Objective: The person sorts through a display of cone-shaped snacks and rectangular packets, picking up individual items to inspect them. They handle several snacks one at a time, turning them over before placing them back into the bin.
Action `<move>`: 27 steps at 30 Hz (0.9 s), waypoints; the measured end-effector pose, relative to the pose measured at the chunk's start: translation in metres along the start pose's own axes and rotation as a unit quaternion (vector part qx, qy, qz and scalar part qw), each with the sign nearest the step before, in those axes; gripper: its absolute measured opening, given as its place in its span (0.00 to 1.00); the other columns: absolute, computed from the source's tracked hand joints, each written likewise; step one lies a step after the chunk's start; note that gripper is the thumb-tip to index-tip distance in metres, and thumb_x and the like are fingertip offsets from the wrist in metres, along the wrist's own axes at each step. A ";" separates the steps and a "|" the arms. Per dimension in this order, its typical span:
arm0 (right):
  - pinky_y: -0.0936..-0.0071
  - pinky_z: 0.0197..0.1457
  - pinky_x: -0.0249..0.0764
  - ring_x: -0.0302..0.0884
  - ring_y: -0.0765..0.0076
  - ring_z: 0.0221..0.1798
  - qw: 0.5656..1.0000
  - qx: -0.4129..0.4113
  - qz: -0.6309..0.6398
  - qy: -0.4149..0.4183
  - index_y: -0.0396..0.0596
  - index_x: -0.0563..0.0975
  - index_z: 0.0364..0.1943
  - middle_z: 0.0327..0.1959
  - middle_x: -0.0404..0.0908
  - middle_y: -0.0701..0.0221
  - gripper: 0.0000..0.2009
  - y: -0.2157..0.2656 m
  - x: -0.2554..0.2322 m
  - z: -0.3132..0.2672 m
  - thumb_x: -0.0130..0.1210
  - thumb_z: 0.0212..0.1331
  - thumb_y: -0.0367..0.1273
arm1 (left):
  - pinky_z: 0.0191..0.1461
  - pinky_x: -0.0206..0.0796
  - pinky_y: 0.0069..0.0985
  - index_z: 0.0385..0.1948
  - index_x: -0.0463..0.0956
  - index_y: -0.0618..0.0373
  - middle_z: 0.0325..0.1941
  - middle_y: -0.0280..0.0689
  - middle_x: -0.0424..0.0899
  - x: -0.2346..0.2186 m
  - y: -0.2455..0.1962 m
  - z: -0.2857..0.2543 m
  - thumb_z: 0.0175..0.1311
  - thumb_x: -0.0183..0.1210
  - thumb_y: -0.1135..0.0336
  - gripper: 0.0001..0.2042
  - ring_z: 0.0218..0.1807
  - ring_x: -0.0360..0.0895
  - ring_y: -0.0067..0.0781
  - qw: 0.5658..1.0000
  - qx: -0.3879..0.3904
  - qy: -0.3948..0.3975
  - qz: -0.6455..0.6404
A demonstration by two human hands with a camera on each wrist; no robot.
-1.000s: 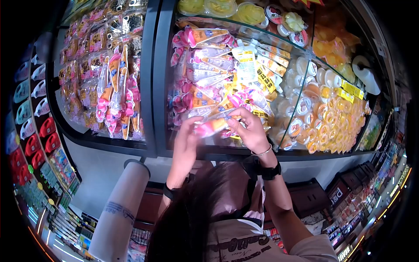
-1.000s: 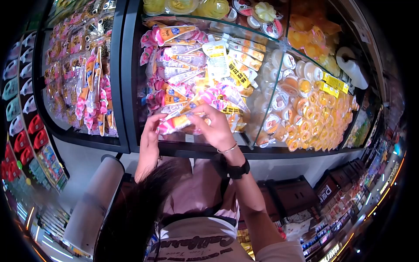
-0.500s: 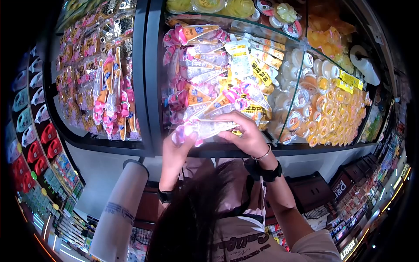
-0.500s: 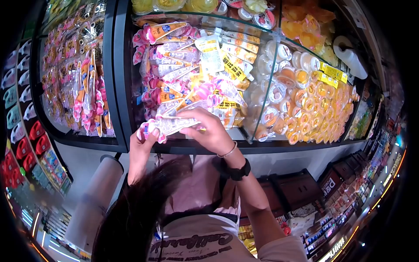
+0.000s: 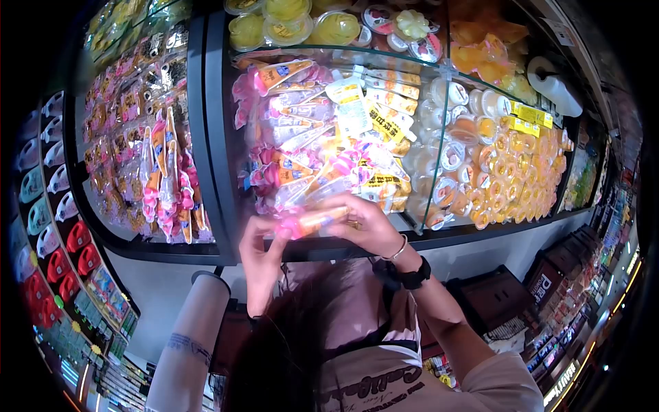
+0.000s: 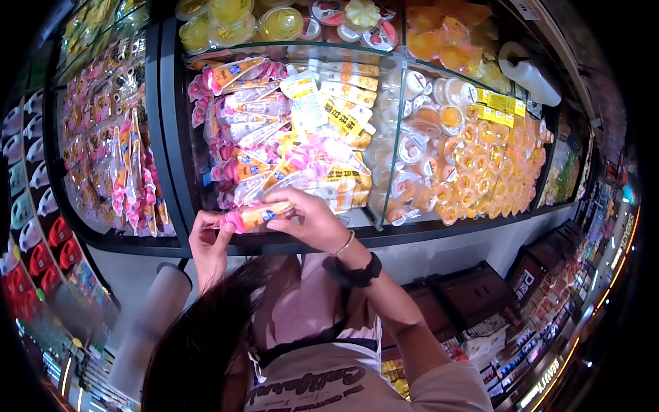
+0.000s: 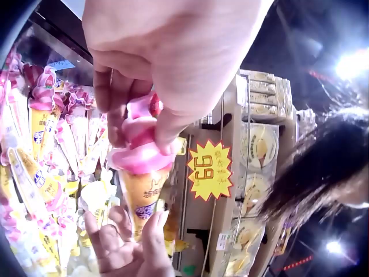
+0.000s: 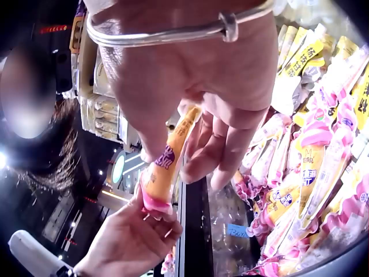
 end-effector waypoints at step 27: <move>0.79 0.38 0.74 0.78 0.76 0.34 0.991 -0.074 -0.104 -0.040 0.41 0.79 0.42 0.38 0.79 0.69 0.07 0.038 0.000 0.007 0.56 0.63 0.26 | 0.59 0.65 0.24 0.61 0.65 0.63 0.55 0.38 0.76 0.020 -0.009 -0.008 0.65 0.61 0.68 0.25 0.55 0.73 0.24 0.983 -0.068 0.037 -0.164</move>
Point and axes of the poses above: each hand's wrist, its own z-axis towards the middle knuckle, its own x-axis out of the palm, y = z × x, the point moved 5 cm from there along z, towards the middle knuckle
